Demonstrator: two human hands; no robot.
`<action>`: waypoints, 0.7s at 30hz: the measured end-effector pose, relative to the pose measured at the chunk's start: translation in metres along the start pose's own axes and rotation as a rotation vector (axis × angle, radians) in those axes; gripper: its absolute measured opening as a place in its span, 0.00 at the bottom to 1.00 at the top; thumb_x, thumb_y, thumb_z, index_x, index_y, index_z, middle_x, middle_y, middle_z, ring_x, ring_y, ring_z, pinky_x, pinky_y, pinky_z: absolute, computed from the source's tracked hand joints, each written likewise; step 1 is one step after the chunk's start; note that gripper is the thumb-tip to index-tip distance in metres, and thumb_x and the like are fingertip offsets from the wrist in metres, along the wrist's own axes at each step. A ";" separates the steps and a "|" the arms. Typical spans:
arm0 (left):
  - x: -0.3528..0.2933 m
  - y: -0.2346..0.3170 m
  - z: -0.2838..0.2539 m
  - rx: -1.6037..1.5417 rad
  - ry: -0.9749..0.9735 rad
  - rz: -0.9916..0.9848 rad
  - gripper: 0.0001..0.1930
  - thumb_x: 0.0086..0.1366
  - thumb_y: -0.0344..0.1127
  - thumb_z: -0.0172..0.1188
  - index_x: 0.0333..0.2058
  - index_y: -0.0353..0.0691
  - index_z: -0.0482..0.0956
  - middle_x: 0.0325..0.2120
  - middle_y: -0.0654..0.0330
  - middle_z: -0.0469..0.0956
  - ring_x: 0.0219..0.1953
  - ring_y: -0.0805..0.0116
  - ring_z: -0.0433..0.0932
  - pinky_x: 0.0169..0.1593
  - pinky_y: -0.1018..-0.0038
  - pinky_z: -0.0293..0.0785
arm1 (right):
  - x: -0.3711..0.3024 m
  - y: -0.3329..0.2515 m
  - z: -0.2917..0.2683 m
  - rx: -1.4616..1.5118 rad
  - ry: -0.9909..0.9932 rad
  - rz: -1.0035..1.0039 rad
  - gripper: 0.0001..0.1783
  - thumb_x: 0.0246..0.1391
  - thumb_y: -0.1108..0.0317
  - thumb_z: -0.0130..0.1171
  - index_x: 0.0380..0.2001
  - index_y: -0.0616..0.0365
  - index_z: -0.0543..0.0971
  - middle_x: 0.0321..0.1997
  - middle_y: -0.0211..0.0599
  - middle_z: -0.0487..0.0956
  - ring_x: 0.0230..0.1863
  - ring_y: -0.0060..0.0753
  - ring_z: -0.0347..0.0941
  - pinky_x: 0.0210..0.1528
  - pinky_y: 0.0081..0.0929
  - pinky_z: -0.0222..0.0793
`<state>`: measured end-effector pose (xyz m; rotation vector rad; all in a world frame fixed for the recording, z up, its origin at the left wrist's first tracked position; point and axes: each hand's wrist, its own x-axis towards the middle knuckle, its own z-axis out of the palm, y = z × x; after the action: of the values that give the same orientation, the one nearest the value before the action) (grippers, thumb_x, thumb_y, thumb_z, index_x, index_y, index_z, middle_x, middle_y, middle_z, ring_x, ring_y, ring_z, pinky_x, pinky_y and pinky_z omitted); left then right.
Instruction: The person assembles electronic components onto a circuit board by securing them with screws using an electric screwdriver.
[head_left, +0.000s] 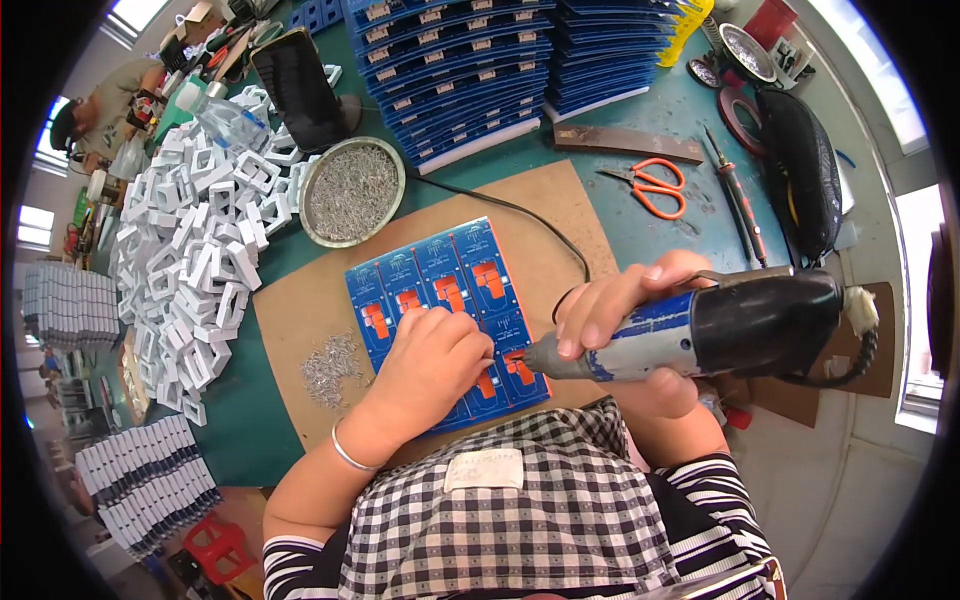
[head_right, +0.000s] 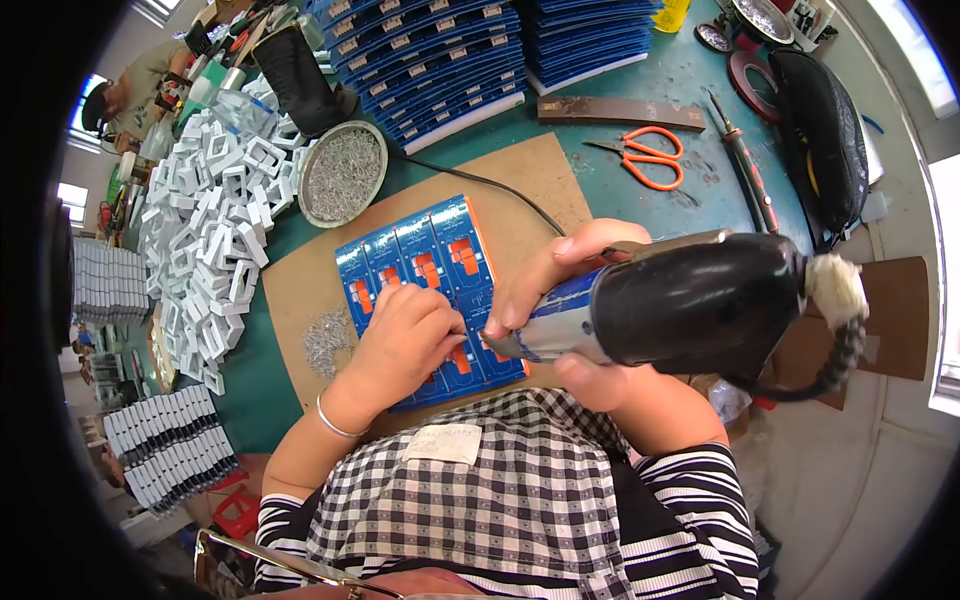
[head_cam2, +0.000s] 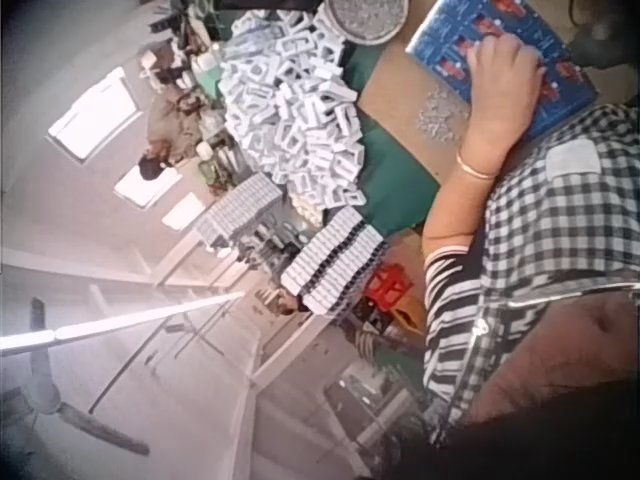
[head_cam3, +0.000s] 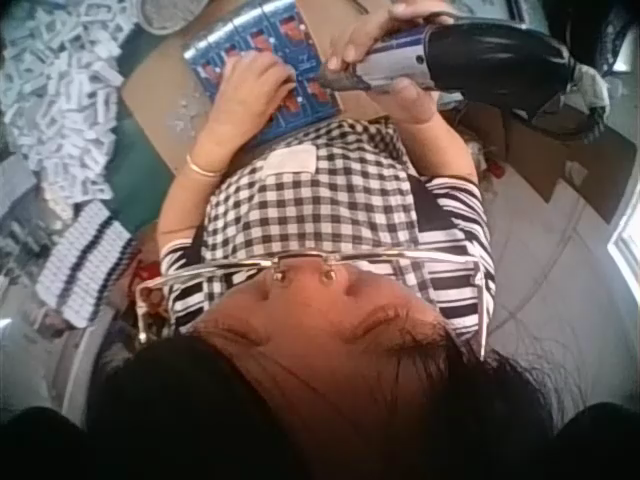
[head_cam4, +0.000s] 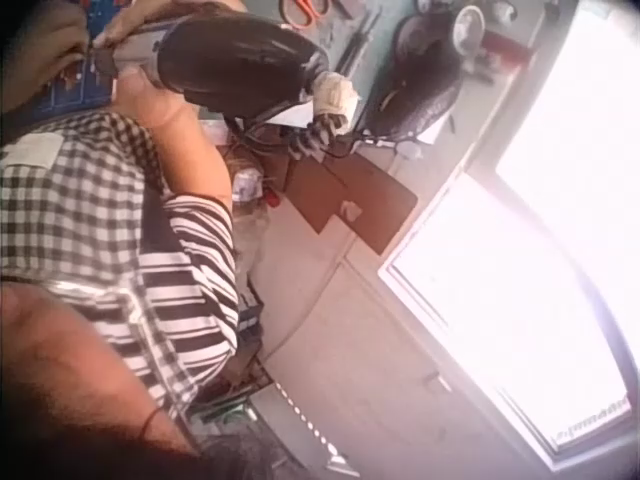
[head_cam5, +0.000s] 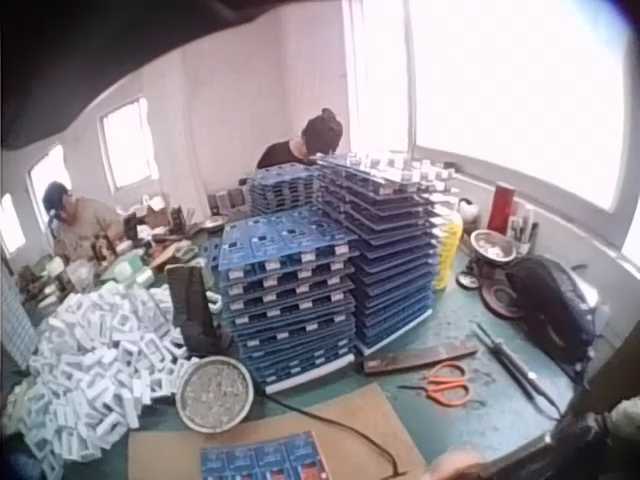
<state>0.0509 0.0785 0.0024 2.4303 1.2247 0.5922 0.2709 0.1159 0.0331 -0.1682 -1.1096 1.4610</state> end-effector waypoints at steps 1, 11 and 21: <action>0.002 0.001 0.000 0.033 -0.024 0.006 0.11 0.51 0.31 0.67 0.34 0.44 0.76 0.31 0.64 0.70 0.37 0.63 0.70 0.46 0.66 0.64 | 0.002 0.002 0.000 -0.006 0.000 0.002 0.33 0.47 0.66 0.67 0.52 0.55 0.59 0.34 0.46 0.76 0.35 0.41 0.77 0.41 0.38 0.75; -0.004 -0.006 0.004 -0.084 0.052 -0.026 0.11 0.51 0.31 0.66 0.34 0.45 0.76 0.31 0.64 0.69 0.37 0.63 0.69 0.46 0.67 0.63 | 0.016 0.007 0.019 -0.282 -0.237 0.083 0.30 0.50 0.67 0.63 0.51 0.53 0.57 0.32 0.44 0.75 0.33 0.44 0.76 0.41 0.41 0.71; -0.014 -0.013 -0.011 -0.284 0.163 0.042 0.13 0.48 0.34 0.69 0.35 0.43 0.78 0.33 0.62 0.73 0.38 0.61 0.74 0.42 0.64 0.68 | 0.015 0.032 0.025 -0.535 -0.267 0.082 0.38 0.35 0.65 0.72 0.51 0.62 0.65 0.39 0.45 0.76 0.38 0.38 0.77 0.43 0.32 0.73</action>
<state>0.0291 0.0755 0.0023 2.2087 1.0685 0.9248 0.2280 0.1220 0.0313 -0.4049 -1.7175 1.2515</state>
